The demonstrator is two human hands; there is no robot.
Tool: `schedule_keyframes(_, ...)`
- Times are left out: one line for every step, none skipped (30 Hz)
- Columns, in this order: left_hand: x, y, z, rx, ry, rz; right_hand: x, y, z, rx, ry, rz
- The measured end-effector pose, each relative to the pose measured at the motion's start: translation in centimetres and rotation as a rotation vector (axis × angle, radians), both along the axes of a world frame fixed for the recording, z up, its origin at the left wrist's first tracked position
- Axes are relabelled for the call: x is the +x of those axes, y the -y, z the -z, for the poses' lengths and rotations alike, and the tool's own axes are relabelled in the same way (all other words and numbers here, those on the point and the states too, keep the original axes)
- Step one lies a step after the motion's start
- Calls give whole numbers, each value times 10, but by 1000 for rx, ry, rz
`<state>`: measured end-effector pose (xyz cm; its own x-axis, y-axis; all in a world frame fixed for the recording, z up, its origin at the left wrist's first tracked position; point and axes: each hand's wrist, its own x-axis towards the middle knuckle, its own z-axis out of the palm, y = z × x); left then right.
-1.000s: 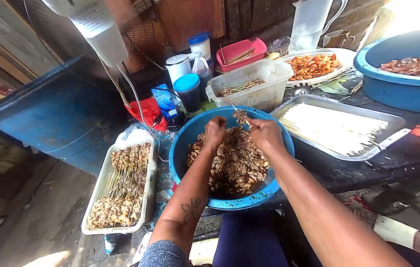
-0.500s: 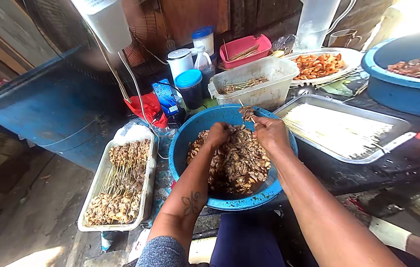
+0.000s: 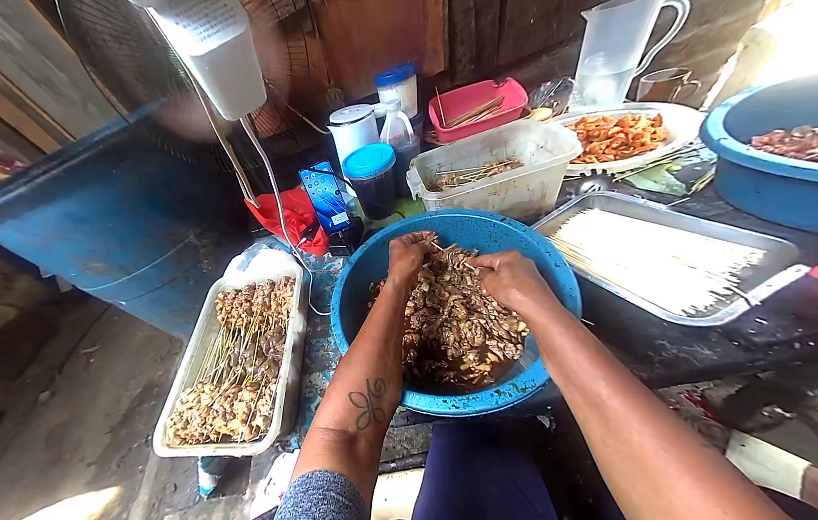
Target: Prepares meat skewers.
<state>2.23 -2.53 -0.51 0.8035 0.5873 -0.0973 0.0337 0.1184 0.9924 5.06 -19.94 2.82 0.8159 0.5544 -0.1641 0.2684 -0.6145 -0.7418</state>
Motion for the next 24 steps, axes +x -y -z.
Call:
schedule_keyframes(0,1,-1,51,-3,8,1,0,1,1,19,-8)
schedule_keyframes(0,2,-1,99,-11,13,1,1,2,3,25,-11)
schedule_keyframes(0,2,0,146,-23,18,1,0,2,3,29,-8)
schedule_keyframes(0,1,0,180,-35,23,1,0,2,3,32,-7)
schedule_keyframes(1,1,1,203,-45,30,1,0,3,2,37,-9)
schedule_keyframes(1,0,2,232,-50,36,2,-1,4,2,42,-12)
schedule_keyframes(1,0,2,275,-57,42,2,-1,5,5,44,-13)
schedule_keyframes(2,0,2,337,-69,49,2,-1,4,14,45,-9)
schedule_keyframes(2,0,0,416,-85,56,2,-1,3,26,39,-2)
schedule_keyframes(2,1,-2,499,-102,64,1,-1,1,39,27,4)
schedule_keyframes(1,4,-6,572,-118,73,1,-2,1,63,22,14)
schedule_keyframes(0,7,-11,628,-129,75,1,-3,2,83,23,24)
schedule_keyframes(0,9,-13,662,-129,78,1,-3,3,94,24,30)
schedule_keyframes(-1,10,-15,675,-119,87,1,-3,4,105,30,36)
schedule_keyframes(-1,12,-16,694,-112,98,1,-4,4,113,35,45)
schedule_keyframes(-1,14,-18,726,-108,112,0,-4,2,116,36,49)
schedule_keyframes(0,16,-19,754,-100,126,0,-4,0,116,34,54)
schedule_keyframes(0,19,-19,763,-83,139,0,-3,-1,120,33,63)
schedule_keyframes(1,20,-17,740,-51,150,0,-2,-1,134,31,84)
schedule_keyframes(3,22,-15,680,-5,160,0,-1,0,155,28,118)
schedule_keyframes(6,23,-13,584,32,177,2,0,1,182,25,159)
schedule_keyframes(7,26,-12,488,40,207,4,0,3,207,19,201)
schedule_keyframes(8,28,-9,448,20,239,6,1,4,230,17,239)
schedule_keyframes(9,28,-6,493,-14,267,8,1,7,255,21,275)
